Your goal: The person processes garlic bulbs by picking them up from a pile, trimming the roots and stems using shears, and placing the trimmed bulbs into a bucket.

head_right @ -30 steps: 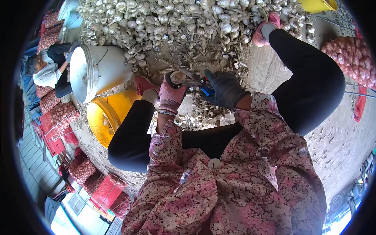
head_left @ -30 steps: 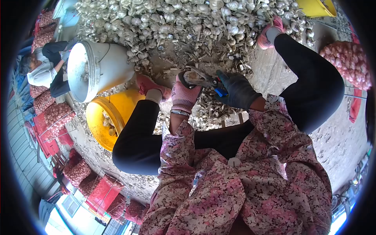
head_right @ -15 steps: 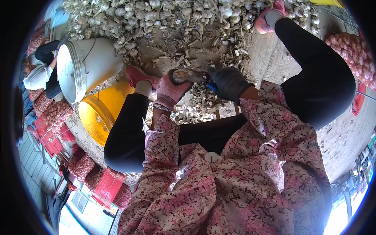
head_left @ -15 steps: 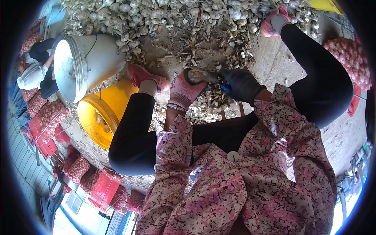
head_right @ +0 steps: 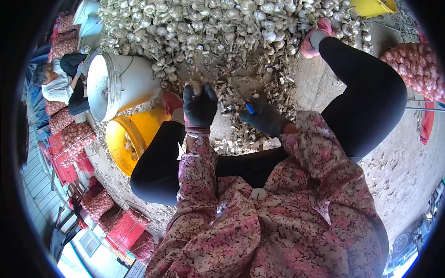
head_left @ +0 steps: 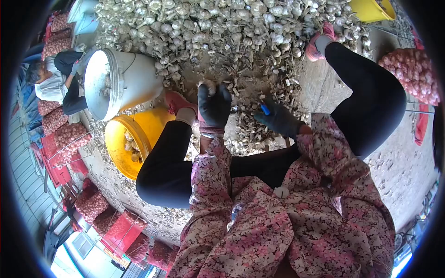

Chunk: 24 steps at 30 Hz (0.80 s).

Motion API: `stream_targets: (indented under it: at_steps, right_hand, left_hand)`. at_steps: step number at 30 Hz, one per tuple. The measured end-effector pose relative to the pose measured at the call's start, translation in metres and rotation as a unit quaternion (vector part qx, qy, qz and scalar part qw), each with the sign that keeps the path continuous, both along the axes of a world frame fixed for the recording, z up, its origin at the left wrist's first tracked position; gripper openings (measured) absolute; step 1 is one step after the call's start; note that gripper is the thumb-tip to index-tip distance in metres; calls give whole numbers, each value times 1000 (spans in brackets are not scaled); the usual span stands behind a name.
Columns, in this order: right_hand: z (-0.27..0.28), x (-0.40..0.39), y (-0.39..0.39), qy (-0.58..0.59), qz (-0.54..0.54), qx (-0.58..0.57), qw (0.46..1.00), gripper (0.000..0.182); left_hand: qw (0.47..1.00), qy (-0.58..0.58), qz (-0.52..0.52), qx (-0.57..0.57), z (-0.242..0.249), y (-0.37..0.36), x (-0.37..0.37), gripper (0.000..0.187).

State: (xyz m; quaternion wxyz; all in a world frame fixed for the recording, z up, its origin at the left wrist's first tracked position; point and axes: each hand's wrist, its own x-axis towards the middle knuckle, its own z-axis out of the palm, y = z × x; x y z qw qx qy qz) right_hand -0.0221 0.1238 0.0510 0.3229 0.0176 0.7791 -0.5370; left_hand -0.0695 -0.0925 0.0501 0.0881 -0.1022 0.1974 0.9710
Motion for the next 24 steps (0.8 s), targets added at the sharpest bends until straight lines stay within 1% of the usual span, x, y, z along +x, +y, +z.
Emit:
stream_targets:
  at_steps: [1,2,3,4,5,6,7,8,9,11,12,13,15,16,18,19,20,21,23,24]
  right_hand:
    - [-7,6,-2,-1,-19,-67,998,51]
    - [-21,12,-5,16,-25,-99,995,52]
    - [-15,11,-6,18,-27,-100,994,52]
    - [-3,7,-9,44,-31,-109,993,52]
    - [3,4,-10,71,-35,-116,990,51]
    - [1,2,-8,71,-39,-117,990,51]
    - [-3,-1,-6,57,-14,-101,993,50]
    - [-6,-6,-4,44,12,-85,995,50]
    - [-4,-9,-1,42,9,-86,995,50]
    - [-1,-14,4,-22,11,-94,995,48]
    - [-1,-14,5,-26,10,-95,995,48]
    - [-1,-13,5,-15,10,-90,996,46]
    - [-1,-12,3,-9,11,-85,996,44]
    - [0,-13,2,-17,9,-81,997,44]
    - [-2,-15,-2,-24,7,-77,997,43]
    - [-5,-13,-4,-4,5,-82,997,42]
    - [-9,-13,-7,16,3,-87,996,42]
    - [-13,-12,-9,15,1,-87,996,42]
    - [-20,-13,-13,-1,-23,-155,988,39]
    - [-20,-16,-12,-1,-23,-154,988,39]
  left_hand:
    - [999,1,-12,34,4,4,3,17]
    - [999,4,-13,33,3,10,6,17]
    - [999,20,-44,14,-2,13,10,20]
    - [996,36,-76,-4,-2,16,13,24]
    - [996,37,-79,-6,-2,17,16,24]
    - [995,-31,-91,-27,1,18,20,24]
    - [988,-101,-103,-47,4,20,23,25]
    - [983,-115,-110,-95,-1,19,25,24]
    - [982,-117,-113,-96,-2,18,24,24]
    - [987,-82,-126,-48,-5,15,23,24]
    - [990,-70,-122,-12,-5,14,21,25]
    - [990,-75,-121,-13,-6,13,20,25]
    - [997,-10,-64,-44,-6,12,18,26]
    - [997,1,-68,37,-9,9,14,29]
    - [996,-17,-82,42,-6,9,11,28]
    - [994,-31,-98,47,-2,12,7,28]
    - [993,-58,-102,-1,2,17,7,25]
    - [993,-58,-104,0,-3,17,7,25]
    - [989,1,-150,-19,-15,13,7,23]
    - [989,-51,-138,-23,-18,11,11,23]
